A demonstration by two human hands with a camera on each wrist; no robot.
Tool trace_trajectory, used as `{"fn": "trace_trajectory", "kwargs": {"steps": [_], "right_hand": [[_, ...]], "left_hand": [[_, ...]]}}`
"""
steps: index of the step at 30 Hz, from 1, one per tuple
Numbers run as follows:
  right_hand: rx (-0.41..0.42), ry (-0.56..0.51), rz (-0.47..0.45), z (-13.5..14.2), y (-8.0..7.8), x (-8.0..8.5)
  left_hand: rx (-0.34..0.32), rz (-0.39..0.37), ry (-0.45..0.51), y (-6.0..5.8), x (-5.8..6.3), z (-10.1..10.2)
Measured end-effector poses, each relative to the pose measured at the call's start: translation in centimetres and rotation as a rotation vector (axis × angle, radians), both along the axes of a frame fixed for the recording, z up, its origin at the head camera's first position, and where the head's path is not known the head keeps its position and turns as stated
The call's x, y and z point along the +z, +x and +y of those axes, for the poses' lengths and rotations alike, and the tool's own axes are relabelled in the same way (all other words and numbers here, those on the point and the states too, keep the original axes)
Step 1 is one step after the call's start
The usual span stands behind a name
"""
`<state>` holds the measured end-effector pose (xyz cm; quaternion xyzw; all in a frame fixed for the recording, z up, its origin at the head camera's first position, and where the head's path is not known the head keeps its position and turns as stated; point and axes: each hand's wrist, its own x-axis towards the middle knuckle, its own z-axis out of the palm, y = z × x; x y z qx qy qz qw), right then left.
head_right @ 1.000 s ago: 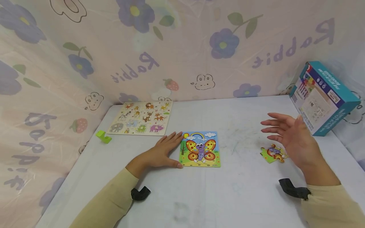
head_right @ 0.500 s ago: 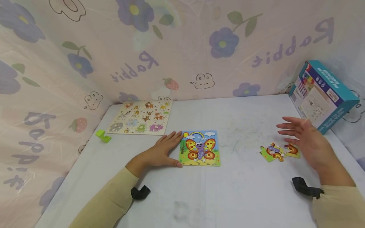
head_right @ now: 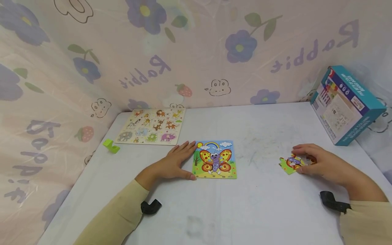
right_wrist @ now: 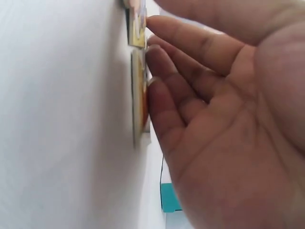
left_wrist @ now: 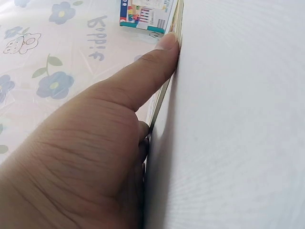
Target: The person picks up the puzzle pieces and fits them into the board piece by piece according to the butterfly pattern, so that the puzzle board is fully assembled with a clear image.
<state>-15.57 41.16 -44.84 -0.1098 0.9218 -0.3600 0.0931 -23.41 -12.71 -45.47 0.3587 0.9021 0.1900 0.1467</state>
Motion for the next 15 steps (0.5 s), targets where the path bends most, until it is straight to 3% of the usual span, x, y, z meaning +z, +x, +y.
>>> {"fn": "trace_trajectory", "kwargs": {"steps": [8,15], "right_hand": [[-0.050,0.027,-0.031,-1.0,-0.3,1.0],[-0.209,-0.059,0.090,-2.3,0.0,1.1]], "left_hand": [[0.001,-0.003,-0.012,-0.1,-0.1,0.0],[0.001,0.000,-0.013,0.0,0.0,0.0]]}}
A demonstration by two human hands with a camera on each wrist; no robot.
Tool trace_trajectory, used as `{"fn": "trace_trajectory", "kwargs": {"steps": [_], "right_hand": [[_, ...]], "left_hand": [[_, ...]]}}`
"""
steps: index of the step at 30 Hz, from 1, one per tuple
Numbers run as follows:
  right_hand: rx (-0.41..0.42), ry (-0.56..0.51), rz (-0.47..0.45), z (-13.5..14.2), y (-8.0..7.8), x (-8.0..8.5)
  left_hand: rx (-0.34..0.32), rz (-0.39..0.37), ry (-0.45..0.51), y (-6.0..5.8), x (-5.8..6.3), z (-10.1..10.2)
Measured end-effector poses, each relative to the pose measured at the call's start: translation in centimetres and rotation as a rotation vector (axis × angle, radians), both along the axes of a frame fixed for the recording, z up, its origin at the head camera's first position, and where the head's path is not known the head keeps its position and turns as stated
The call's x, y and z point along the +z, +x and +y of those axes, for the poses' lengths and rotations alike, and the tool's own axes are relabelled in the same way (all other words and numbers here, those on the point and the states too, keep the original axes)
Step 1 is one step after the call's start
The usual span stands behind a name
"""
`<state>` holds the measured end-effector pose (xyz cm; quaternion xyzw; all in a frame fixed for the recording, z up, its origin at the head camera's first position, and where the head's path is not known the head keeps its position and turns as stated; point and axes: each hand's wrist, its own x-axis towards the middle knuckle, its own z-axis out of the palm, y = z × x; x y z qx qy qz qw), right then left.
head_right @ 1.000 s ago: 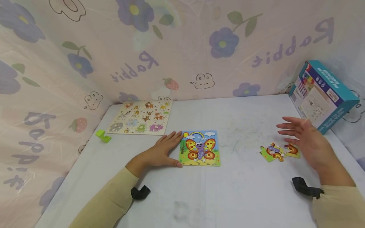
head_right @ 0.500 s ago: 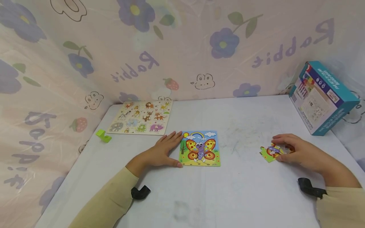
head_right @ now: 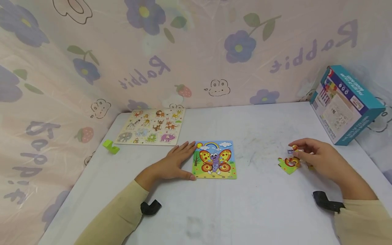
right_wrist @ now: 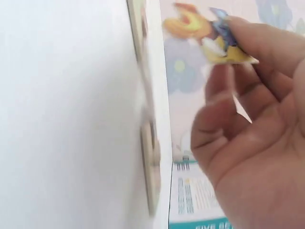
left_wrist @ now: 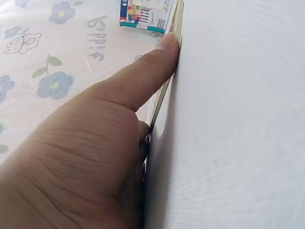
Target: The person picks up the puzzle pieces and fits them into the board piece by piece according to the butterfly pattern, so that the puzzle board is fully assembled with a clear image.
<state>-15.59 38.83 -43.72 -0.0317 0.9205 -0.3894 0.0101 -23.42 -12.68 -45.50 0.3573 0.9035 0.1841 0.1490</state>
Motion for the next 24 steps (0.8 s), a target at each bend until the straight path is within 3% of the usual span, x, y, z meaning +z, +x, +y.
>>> {"fn": "trace_trajectory", "kwargs": {"steps": [4,11,17,24], "right_hand": [[-0.039,-0.113,0.023,-1.3,0.1,0.3],[-0.030,-0.295,0.018,-4.4,-0.2,0.4],[0.061,-0.369,0.028,-7.9,-0.3,0.2],[0.165,-0.501,-0.044,-12.4,-0.1,-0.4]], "left_hand": [[-0.005,0.001,0.008,-0.1,0.0,0.0],[-0.003,-0.015,0.011,0.0,0.1,0.0],[-0.001,-0.014,0.017,0.0,0.0,0.0],[0.004,-0.017,0.018,0.0,0.0,0.0]]}}
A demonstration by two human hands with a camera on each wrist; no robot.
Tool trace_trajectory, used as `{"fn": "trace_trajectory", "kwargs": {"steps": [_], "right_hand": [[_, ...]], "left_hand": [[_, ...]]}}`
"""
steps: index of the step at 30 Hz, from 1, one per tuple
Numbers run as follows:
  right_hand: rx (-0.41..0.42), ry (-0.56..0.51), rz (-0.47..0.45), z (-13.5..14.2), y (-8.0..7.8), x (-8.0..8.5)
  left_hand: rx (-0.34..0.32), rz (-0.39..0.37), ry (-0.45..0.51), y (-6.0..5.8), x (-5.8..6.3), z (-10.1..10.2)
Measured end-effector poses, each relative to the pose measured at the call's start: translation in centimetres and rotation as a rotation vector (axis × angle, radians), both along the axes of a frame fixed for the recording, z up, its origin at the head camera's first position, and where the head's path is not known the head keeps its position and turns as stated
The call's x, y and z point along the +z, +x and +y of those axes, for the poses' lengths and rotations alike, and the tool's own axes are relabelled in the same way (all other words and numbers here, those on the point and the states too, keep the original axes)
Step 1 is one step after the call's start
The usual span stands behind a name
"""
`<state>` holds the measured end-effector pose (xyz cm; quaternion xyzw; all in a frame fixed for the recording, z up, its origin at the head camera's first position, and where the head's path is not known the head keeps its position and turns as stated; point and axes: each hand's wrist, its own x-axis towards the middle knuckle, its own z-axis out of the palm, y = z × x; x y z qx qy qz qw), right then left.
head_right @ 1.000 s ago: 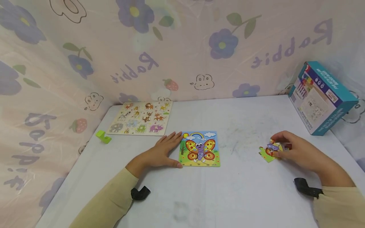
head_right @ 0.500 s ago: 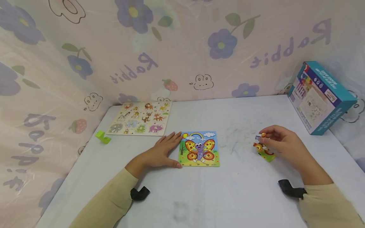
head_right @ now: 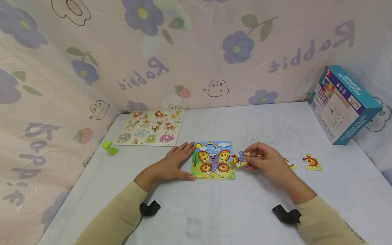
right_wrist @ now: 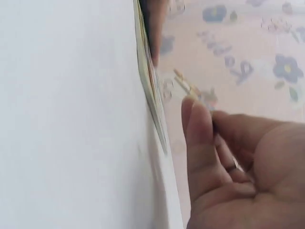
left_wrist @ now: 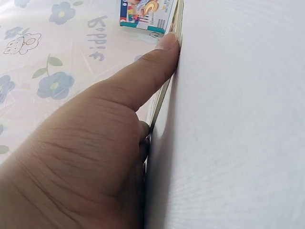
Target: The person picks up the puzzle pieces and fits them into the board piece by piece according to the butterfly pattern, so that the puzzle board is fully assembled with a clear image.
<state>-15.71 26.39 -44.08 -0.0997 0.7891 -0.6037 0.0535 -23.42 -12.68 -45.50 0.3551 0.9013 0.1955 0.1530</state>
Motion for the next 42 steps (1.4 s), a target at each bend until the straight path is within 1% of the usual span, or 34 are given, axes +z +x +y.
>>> {"fn": "trace_trajectory", "kwargs": {"steps": [5,10,15,19,23,27,33,38,40,42], "right_hand": [[0.041,-0.082,-0.045,-2.8,0.2,-0.6],[0.051,-0.108,-0.096,-4.9,0.2,-1.0],[0.084,-0.132,-0.138,-6.8,0.3,-1.3],[0.092,-0.149,-0.151,-7.9,0.4,-1.5],[0.081,-0.149,-0.143,-8.4,0.5,-1.5],[0.068,-0.099,-0.116,-8.6,0.6,-1.5],[0.048,0.013,-0.061,-8.7,0.8,-1.4],[0.011,0.100,-0.020,-8.6,0.9,-1.3],[-0.007,0.135,0.004,-8.5,1.0,-1.3],[-0.026,0.178,0.049,-8.4,1.1,-1.3]], "left_hand": [[0.001,-0.005,0.002,0.0,0.0,0.0],[0.003,-0.008,0.002,0.1,0.0,0.0],[0.002,-0.004,0.003,0.0,-0.1,-0.1],[0.002,-0.003,-0.002,0.0,-0.1,0.0],[0.001,-0.004,-0.006,0.1,0.0,0.0],[-0.001,-0.003,-0.006,0.1,0.1,0.0],[0.002,-0.005,-0.013,0.0,0.1,0.0],[0.002,-0.006,-0.008,0.0,0.1,0.0],[0.001,-0.006,-0.006,0.0,0.1,0.1],[0.001,-0.007,-0.003,0.0,0.1,0.1]]}}
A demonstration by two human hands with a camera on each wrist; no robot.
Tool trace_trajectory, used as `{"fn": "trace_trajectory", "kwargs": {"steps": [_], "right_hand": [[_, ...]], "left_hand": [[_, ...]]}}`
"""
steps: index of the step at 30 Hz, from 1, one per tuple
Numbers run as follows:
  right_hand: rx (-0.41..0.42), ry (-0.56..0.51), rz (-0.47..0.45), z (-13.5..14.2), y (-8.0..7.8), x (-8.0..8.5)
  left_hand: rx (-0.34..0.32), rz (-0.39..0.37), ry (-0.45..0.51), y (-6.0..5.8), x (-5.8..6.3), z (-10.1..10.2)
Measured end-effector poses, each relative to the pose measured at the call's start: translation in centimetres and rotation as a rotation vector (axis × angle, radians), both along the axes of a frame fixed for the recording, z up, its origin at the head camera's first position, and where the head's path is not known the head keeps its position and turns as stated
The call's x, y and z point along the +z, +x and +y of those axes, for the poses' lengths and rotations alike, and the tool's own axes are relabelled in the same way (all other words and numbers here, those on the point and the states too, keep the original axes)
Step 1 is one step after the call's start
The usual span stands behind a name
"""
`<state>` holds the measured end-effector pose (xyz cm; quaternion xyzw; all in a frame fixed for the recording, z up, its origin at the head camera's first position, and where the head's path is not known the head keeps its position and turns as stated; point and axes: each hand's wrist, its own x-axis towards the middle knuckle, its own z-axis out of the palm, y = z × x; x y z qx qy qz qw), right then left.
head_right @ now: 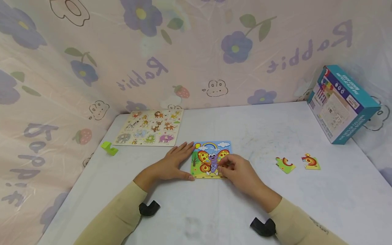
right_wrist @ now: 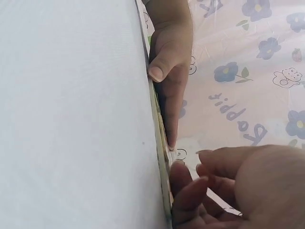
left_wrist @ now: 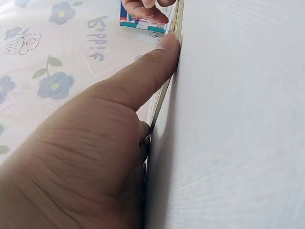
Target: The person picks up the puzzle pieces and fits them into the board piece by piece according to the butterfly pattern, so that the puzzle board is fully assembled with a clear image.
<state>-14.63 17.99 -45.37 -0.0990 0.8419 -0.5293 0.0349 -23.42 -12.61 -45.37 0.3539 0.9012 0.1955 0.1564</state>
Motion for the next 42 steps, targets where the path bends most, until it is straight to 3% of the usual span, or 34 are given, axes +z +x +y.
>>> {"fn": "trace_trajectory", "kwargs": {"steps": [4,10,14,20,32,38,42], "right_hand": [[0.037,0.119,0.159,0.1,0.3,0.1],[0.268,0.464,0.476,-0.1,1.2,0.4],[0.343,0.595,0.581,-0.4,1.6,0.5],[0.393,0.652,0.564,-0.4,1.6,0.3],[0.407,0.631,0.541,-0.3,1.7,0.2],[0.410,0.531,0.516,0.1,1.8,0.5],[0.346,0.435,0.461,1.1,1.9,1.0]], "left_hand": [[0.001,0.003,-0.005,0.0,0.0,0.0],[-0.003,0.012,-0.008,0.0,-0.1,0.0],[-0.004,0.015,-0.003,0.0,-0.1,0.0],[-0.005,0.009,-0.005,0.0,-0.1,0.0],[0.000,0.013,-0.010,-0.1,-0.1,0.0],[0.001,0.013,-0.014,0.1,0.0,0.0],[0.002,0.003,-0.010,0.1,-0.1,0.0]]}}
